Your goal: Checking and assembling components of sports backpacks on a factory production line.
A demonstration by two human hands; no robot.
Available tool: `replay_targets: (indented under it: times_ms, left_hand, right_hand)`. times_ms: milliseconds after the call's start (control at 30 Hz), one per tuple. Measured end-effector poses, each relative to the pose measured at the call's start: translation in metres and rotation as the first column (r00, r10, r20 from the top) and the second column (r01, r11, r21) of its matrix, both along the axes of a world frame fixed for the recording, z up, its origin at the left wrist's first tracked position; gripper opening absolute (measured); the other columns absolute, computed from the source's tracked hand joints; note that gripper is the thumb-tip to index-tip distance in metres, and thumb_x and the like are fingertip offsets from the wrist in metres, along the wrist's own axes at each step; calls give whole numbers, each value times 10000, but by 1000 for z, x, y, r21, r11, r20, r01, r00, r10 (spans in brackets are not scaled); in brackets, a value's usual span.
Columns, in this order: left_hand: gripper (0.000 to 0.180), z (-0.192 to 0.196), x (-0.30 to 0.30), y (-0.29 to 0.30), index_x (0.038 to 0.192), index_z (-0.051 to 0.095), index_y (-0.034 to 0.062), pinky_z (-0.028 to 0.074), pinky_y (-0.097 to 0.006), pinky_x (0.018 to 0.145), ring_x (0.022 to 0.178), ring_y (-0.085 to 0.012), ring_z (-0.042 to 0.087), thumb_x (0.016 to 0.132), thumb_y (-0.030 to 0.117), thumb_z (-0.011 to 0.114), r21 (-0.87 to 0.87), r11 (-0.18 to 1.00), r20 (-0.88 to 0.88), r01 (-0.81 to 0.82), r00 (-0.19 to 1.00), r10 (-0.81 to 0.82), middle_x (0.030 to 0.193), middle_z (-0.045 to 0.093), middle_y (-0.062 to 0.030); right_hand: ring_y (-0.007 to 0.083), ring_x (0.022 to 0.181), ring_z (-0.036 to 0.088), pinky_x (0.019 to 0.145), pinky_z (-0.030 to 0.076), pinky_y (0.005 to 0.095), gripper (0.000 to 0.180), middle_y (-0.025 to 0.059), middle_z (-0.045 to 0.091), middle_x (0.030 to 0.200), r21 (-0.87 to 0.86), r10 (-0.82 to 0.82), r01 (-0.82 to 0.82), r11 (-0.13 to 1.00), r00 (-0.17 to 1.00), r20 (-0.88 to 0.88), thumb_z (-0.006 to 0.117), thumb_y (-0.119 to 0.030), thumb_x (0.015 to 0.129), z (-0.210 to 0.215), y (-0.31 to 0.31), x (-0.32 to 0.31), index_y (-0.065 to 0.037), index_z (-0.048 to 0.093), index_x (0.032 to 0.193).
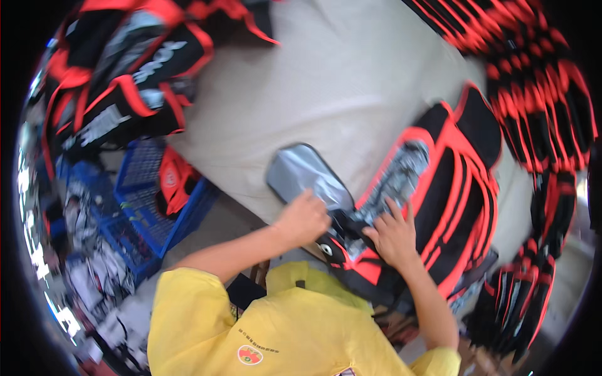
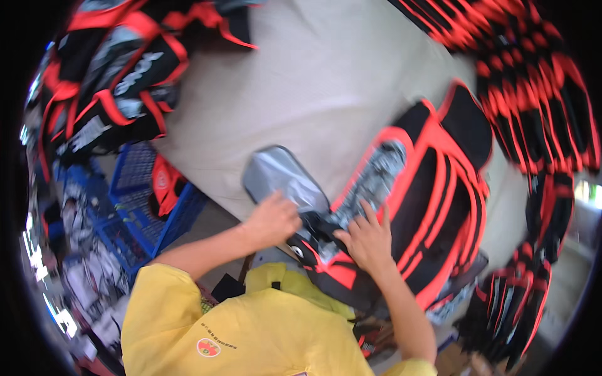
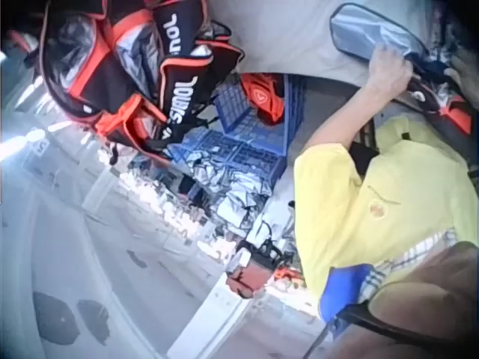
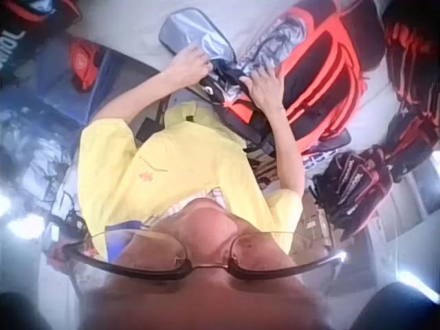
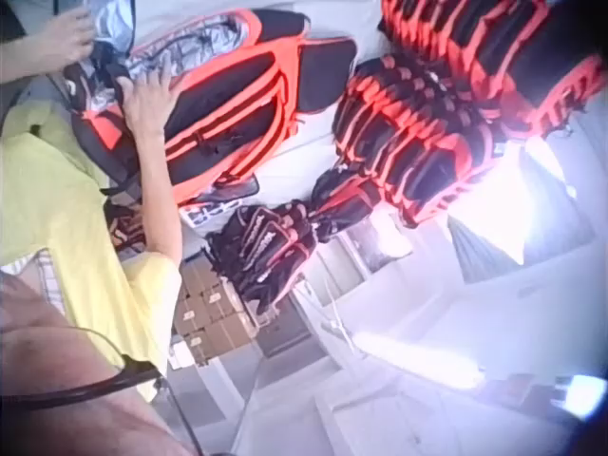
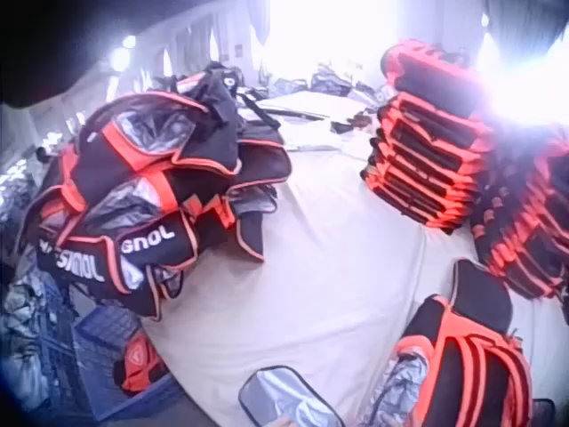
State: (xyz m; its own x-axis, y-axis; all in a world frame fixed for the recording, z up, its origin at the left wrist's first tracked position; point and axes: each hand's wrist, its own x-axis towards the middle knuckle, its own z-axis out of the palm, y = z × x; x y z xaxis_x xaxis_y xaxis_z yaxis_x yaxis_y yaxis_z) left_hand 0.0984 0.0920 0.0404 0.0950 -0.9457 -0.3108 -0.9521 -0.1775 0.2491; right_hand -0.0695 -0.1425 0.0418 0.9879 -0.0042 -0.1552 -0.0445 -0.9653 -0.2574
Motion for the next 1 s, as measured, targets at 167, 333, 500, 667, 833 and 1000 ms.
replay_targets:
  times_ms: [167,333,500,667,833,1000]
  left_hand:
    - [586,16,37,6,1422,634,39,453,-451,1151,1291,-291,636,908,265,804,-250,888,-692,-385,712,114,1195,755,-125]
    - [330,-105,213,43,1340,662,35,563,-289,857,925,-115,678,1061,199,597,428,-148,-885,-891,-447,128,975,703,-31]
    - [411,-194,336,180,1483,539,173,523,-506,1111,1269,-283,643,1099,318,565,-468,-406,-875,-785,346,339,1382,655,-75]
    - [412,-186,338,126,1481,546,177,508,-502,1126,1296,-281,623,1101,334,562,92,-415,-899,-905,104,-426,1404,650,-42]
    - [371,-163,266,100,1364,606,75,581,-405,945,1078,-234,707,1098,334,592,367,-304,-928,-879,-322,-187,1197,705,-65]
    - [375,-112,118,80,1209,595,30,573,-308,648,788,-166,716,1082,383,623,380,-214,-806,-900,-436,401,942,699,-69]
  right_hand:
    - [394,1395,513,1204,216,721,388,123,701,1053,-39,-162,165,986,985,58,662,-428,973,-21,9,-23,-49,724,916]
    - [407,1413,486,1198,207,743,317,115,697,1048,-40,-210,214,976,975,74,656,-375,977,-32,15,-18,-73,745,935]
    - [392,1430,481,1220,195,719,268,89,726,1096,115,-173,167,979,984,51,608,-320,998,-40,25,-9,-109,771,1019]
    - [389,1429,478,1246,170,695,299,79,722,1088,45,-268,268,962,963,-15,538,-303,1031,-37,21,-23,-114,769,1022]
    - [393,1423,476,1252,173,686,304,90,713,1079,-13,-186,186,983,982,-44,524,-290,1035,-40,22,-11,-98,747,959]
    - [368,1417,492,1235,196,684,231,72,716,1078,75,-223,224,972,975,-24,606,-272,999,-31,29,8,-100,759,985]
